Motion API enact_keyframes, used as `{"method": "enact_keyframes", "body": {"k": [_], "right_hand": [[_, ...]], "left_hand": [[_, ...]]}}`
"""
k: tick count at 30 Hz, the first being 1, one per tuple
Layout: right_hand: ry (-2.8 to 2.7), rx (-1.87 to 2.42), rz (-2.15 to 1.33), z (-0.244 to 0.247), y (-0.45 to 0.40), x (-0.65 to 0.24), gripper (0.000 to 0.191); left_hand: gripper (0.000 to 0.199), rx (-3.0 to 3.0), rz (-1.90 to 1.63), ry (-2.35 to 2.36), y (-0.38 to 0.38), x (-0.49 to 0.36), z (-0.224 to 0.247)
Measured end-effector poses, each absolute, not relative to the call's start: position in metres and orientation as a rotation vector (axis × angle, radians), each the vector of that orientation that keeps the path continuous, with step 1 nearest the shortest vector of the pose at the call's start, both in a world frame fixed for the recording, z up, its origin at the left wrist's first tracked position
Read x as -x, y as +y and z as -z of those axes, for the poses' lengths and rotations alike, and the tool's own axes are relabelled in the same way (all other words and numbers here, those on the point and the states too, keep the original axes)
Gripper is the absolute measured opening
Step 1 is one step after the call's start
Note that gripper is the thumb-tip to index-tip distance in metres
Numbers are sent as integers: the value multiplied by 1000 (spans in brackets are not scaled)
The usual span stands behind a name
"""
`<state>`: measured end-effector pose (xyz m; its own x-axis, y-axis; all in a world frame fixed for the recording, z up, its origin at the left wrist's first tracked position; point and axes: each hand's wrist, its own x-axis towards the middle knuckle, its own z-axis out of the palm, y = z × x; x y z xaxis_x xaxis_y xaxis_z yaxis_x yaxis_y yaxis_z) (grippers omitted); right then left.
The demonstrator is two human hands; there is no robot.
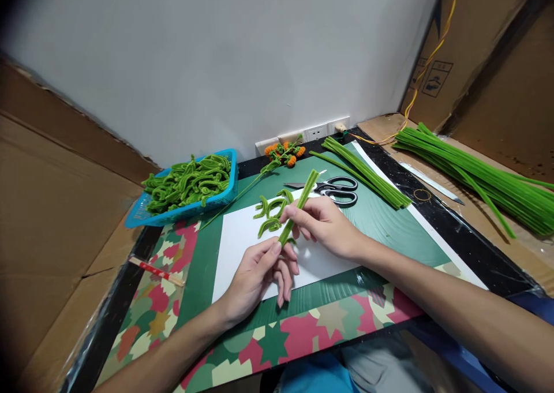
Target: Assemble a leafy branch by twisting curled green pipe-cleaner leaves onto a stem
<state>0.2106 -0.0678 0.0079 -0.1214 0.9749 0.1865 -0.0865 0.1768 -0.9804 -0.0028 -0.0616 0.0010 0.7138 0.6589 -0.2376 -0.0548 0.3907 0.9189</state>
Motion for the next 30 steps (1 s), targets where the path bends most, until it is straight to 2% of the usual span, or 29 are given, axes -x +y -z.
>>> {"method": "enact_keyframes", "body": {"k": [3, 5, 13, 17, 24, 30], "right_hand": [[-1338, 999, -1168, -7, -67, -213, 63], [-1336, 967, -1189, -7, -67, -213, 62], [-1379, 838, -1230, -12, -73, -213, 20], [-1458, 825, -1218, -10, -74, -212, 11], [-1470, 845, -1287, -4, -76, -208, 19], [-1501, 854, -1175, -10, -76, -212, 27]], "left_hand": [[42, -1095, -509, 666, -62, 3, -2], [42, -1100, -521, 679, -62, 3, -3], [34, -1012, -701, 717, -62, 2, -4], [35, -986, -724, 684, -61, 2, -6], [37, -1044, -725, 706, -61, 2, -1], [41, -1019, -752, 731, -60, 1, -3]]}}
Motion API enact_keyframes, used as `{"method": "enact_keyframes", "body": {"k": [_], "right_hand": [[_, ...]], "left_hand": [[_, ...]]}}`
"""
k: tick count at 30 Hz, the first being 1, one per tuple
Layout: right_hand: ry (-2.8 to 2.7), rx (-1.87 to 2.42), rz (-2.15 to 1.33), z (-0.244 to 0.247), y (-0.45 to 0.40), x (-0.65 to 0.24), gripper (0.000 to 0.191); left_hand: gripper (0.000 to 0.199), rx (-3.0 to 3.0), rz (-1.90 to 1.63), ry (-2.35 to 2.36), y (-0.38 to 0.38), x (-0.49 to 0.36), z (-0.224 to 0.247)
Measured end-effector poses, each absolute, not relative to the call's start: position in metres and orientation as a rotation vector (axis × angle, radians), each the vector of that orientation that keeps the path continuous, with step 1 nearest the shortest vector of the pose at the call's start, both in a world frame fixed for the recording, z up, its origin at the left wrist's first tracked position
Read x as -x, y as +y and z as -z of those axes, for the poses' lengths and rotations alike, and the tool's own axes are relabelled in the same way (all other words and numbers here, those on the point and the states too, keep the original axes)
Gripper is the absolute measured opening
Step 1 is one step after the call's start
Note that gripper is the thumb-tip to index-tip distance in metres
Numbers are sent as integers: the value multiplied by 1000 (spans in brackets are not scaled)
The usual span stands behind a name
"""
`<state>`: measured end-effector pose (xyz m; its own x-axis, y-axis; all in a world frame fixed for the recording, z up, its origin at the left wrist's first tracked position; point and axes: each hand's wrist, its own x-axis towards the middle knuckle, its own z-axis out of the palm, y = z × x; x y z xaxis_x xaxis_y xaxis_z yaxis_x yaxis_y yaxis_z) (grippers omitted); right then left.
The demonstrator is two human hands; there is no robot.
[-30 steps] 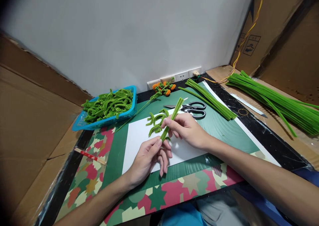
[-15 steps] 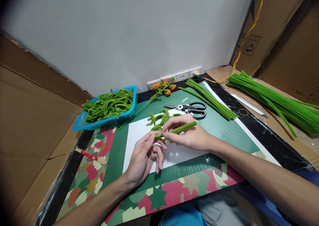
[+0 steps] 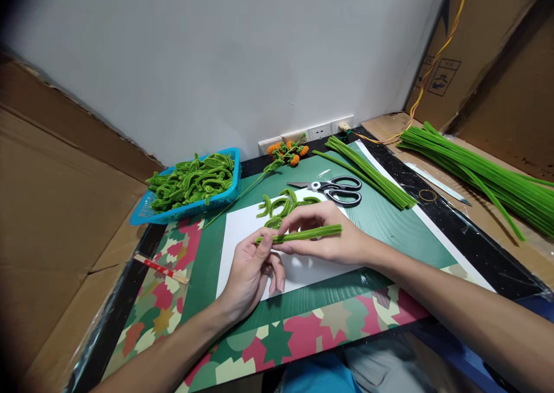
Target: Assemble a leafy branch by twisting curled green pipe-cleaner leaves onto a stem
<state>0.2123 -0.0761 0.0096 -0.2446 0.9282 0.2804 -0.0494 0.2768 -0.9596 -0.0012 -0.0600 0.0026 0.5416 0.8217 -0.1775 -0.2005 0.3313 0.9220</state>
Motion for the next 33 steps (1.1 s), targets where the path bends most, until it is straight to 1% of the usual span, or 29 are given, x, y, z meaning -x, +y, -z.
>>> {"method": "enact_keyframes", "body": {"k": [5, 9, 12, 15, 21, 24, 29, 33], "right_hand": [[-1450, 854, -1099, -15, -71, -217, 22], [-1429, 877, -1075, -16, -69, -217, 23], [-1461, 882, -1091, -15, -70, -216, 22], [-1526, 893, -1036, -14, -71, -216, 19], [-1585, 875, -992, -14, -70, -216, 16], [-1541, 874, -1037, -15, -71, -217, 15], [-1412, 878, -1211, -12, -71, -219, 19], [-1331, 896, -1219, -10, -70, -218, 21]], "left_hand": [[45, -950, -805, 812, -58, -1, -9], [46, -931, -848, 850, -57, -1, -11], [44, -938, -832, 841, -57, -1, -11], [43, -965, -811, 832, -58, -1, -10], [46, -988, -802, 811, -57, -2, -7], [46, -978, -800, 782, -57, -2, -6], [46, -963, -803, 784, -57, -3, -8], [48, -959, -813, 799, -57, -4, -9]]}}
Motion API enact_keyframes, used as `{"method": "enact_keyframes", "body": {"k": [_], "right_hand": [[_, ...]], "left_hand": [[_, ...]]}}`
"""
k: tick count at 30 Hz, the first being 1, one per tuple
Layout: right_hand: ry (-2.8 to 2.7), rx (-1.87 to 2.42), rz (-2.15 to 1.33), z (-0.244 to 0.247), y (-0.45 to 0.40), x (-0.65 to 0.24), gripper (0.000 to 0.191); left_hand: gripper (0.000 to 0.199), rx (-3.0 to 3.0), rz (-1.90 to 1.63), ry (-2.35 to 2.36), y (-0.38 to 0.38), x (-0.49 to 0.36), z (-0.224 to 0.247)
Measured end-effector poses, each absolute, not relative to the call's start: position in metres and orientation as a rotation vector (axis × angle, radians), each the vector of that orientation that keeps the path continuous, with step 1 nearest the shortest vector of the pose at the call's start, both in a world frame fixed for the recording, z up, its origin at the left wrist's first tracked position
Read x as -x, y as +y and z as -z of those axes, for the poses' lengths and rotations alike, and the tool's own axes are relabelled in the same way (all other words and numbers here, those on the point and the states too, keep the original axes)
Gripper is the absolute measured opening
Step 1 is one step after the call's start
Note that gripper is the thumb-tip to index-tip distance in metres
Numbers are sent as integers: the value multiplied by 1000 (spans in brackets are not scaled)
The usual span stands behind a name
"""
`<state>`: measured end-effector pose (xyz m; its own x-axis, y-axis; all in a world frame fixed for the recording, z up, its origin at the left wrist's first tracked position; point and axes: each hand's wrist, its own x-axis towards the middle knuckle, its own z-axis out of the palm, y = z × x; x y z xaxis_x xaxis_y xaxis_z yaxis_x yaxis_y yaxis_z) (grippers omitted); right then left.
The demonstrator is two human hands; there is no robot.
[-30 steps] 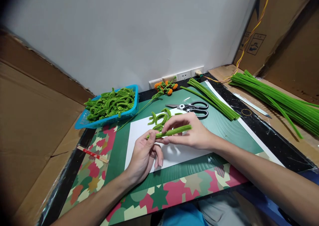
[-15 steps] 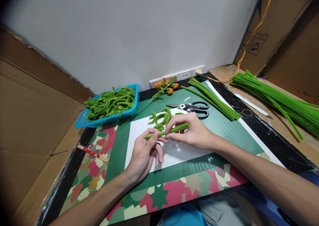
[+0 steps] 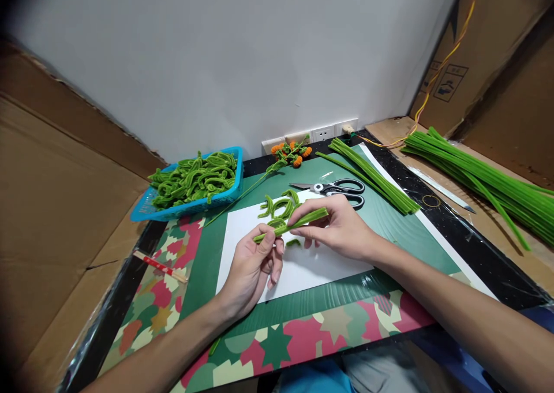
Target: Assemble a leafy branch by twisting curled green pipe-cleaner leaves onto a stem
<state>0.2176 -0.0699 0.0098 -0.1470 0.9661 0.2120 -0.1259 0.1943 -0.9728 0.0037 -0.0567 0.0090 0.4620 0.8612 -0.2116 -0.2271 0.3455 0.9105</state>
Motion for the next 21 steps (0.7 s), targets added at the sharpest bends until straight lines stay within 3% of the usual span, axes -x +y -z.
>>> {"method": "enact_keyframes", "body": {"k": [21], "right_hand": [[-1522, 1084, -984, -10, -74, -213, 37]], "left_hand": [[35, -1132, -936, 856, -57, 1, -3]]}}
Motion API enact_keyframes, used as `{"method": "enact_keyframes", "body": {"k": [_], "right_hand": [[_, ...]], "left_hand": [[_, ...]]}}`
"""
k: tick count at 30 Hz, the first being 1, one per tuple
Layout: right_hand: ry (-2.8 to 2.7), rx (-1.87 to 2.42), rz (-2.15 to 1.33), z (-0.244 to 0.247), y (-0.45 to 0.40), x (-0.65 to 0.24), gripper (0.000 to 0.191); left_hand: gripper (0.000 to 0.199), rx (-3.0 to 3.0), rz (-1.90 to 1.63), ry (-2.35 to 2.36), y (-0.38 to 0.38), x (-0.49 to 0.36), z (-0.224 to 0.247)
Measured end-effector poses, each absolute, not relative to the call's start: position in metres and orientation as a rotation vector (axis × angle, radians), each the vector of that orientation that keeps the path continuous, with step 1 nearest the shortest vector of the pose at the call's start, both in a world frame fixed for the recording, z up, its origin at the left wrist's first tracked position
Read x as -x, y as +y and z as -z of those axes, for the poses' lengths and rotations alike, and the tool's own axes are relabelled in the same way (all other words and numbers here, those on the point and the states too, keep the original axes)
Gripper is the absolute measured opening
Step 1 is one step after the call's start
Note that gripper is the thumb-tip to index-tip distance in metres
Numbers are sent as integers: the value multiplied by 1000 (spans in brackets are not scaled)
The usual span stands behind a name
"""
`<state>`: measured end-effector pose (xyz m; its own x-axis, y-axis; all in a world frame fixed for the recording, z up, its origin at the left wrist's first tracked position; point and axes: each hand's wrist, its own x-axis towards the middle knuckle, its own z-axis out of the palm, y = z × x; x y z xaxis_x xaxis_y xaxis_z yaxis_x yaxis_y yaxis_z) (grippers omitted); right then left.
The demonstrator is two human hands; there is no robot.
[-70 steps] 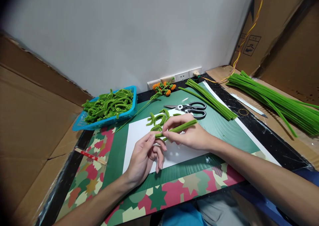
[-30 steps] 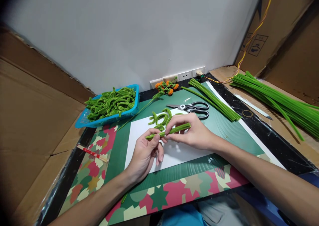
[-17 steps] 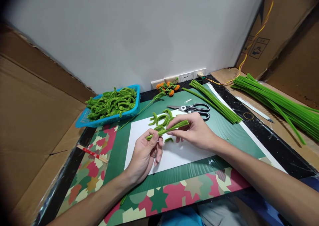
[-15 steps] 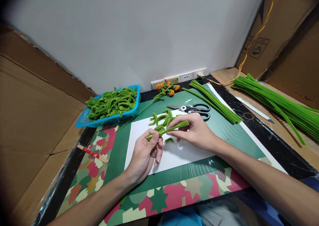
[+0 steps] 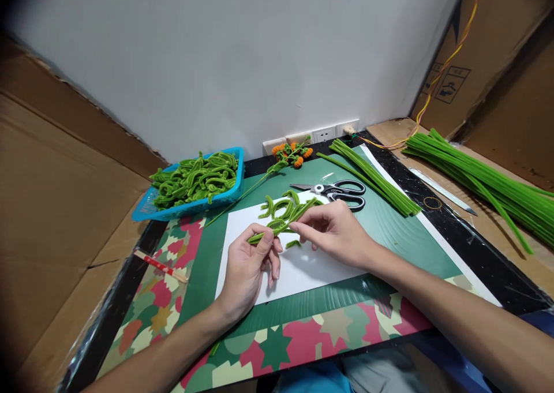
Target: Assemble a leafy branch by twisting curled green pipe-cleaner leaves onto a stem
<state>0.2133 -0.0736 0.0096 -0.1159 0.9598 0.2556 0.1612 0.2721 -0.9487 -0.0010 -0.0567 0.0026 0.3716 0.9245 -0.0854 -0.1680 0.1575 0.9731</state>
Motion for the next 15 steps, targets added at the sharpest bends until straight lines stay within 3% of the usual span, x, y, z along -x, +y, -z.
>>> {"method": "enact_keyframes", "body": {"k": [7, 15], "right_hand": [[-1736, 1074, -832, 0, -78, -207, 29], [-2060, 1018, -298, 3, -83, -204, 37]], "left_hand": [[32, -1165, -959, 881, -57, 2, -2], [32, -1181, -922, 896, -59, 2, -6]]}}
